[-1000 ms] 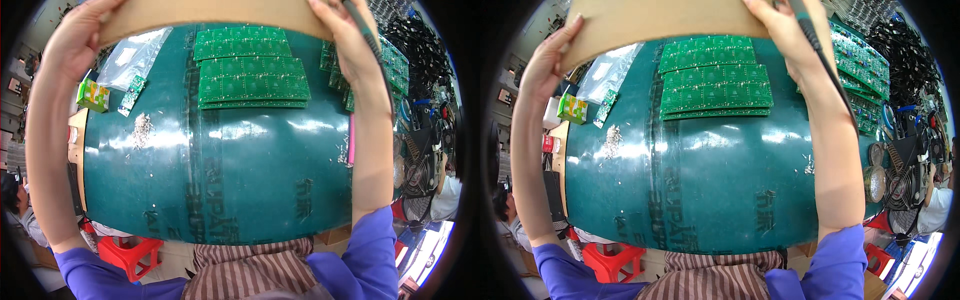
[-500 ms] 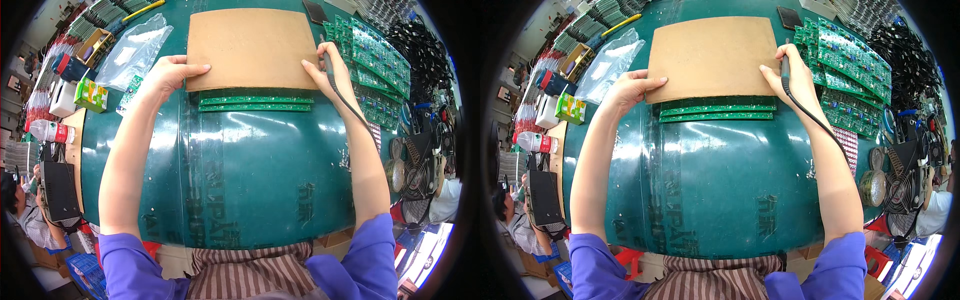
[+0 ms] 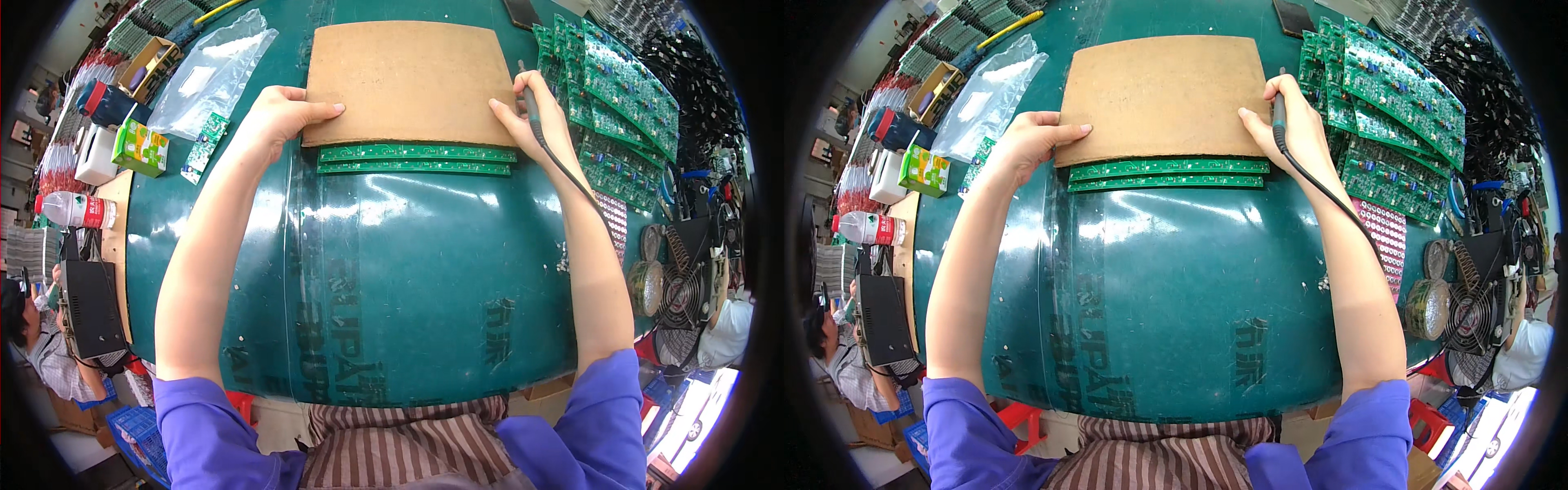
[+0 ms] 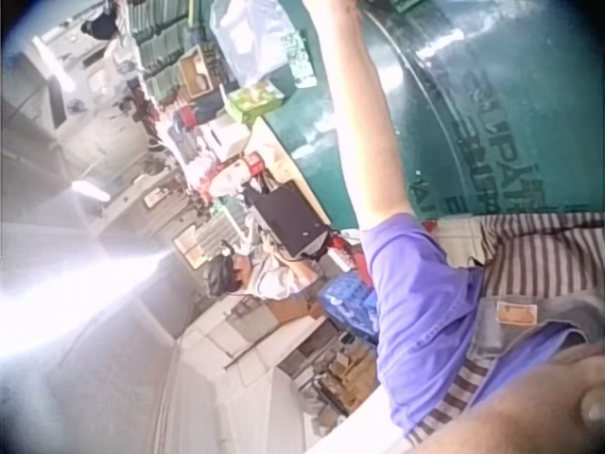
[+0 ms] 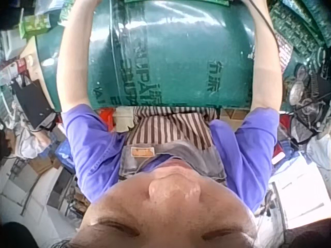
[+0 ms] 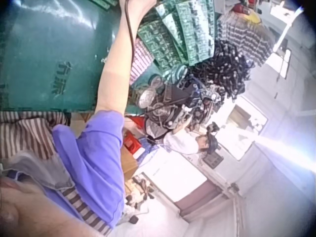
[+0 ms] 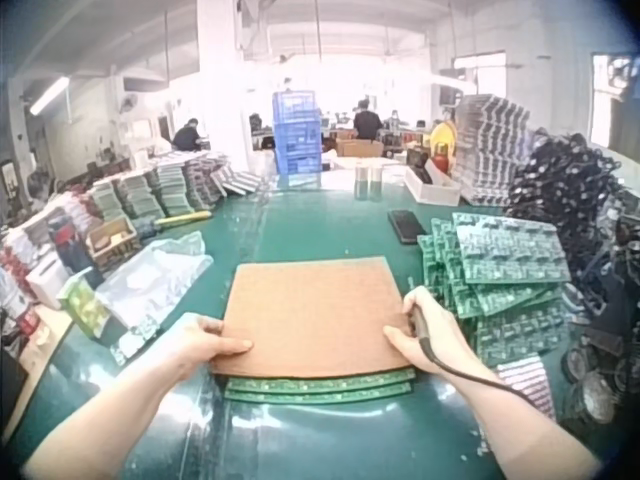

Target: The person solders components onto circuit board panels using a soldering iron, sets completed boards onto a stack, and retrieves new circuit board panels to solder.

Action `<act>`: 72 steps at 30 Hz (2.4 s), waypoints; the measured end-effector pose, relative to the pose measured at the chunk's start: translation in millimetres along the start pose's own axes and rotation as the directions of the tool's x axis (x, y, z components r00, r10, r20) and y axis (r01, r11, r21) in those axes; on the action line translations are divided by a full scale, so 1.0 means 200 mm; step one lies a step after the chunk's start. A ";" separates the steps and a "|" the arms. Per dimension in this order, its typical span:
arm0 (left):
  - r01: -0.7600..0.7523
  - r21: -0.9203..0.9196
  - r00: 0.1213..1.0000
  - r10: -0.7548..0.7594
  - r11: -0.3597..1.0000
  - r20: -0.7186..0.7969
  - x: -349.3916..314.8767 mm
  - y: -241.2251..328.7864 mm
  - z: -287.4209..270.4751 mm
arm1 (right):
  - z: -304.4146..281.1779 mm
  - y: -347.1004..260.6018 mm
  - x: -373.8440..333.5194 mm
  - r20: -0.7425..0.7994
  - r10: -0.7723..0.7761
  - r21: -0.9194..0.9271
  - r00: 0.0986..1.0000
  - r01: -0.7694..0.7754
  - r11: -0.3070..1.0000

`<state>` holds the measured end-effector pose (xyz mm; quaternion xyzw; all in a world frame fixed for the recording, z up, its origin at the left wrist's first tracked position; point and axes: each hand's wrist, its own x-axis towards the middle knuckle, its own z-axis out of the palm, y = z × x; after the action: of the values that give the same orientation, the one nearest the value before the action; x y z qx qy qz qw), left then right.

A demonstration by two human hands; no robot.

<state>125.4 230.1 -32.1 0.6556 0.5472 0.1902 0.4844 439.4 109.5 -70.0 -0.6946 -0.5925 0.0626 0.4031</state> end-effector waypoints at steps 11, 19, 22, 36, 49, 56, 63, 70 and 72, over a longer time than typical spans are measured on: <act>0.026 -0.017 0.998 -0.026 1.000 -0.050 0.02 0.00 0.00 | 0.00 0.04 0.00 0.001 0.040 0.186 0.999 -0.039 0.982; 0.036 -0.217 0.998 -0.023 0.976 0.062 -0.12 0.05 -0.10 | -0.12 -0.18 -0.06 -0.032 0.122 0.259 0.992 -0.110 0.960; 0.009 -0.315 0.995 0.024 0.949 0.100 -0.31 0.05 -0.19 | -0.20 -0.32 -0.16 -0.009 0.074 0.510 0.997 -0.059 0.858; -0.672 0.248 0.726 0.687 0.698 0.034 -1.18 -0.39 0.00 | -0.29 -0.34 -0.95 0.078 -0.269 0.593 0.960 0.172 0.786; -0.819 0.451 0.573 0.569 0.356 0.591 -1.36 -0.36 -0.07 | -0.54 -0.39 -1.19 0.641 -0.428 0.191 0.637 0.407 0.893; -0.828 0.470 0.559 0.510 0.306 0.653 -1.38 -0.28 -0.04 | -0.67 -0.48 -1.18 0.732 -0.318 0.041 0.602 0.427 0.903; -0.791 0.486 0.610 0.546 0.371 0.575 -1.37 -0.28 -0.05 | -0.86 -0.39 -1.32 0.372 -0.220 -0.150 0.902 0.293 0.944; -0.590 0.329 0.807 0.542 0.737 0.234 -1.41 -0.30 -0.06 | -1.07 -0.08 -1.54 -0.308 0.319 -0.395 0.896 -0.426 0.814; -0.580 0.320 0.813 0.556 0.749 0.173 -1.42 -0.32 -0.07 | -0.99 -0.13 -1.52 -0.337 0.344 -0.301 0.877 -0.446 0.843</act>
<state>-13.8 -24.0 0.3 0.8735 0.3306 0.2036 0.2937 443.0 -252.8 -41.0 -0.8676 -0.3755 -0.0629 0.3199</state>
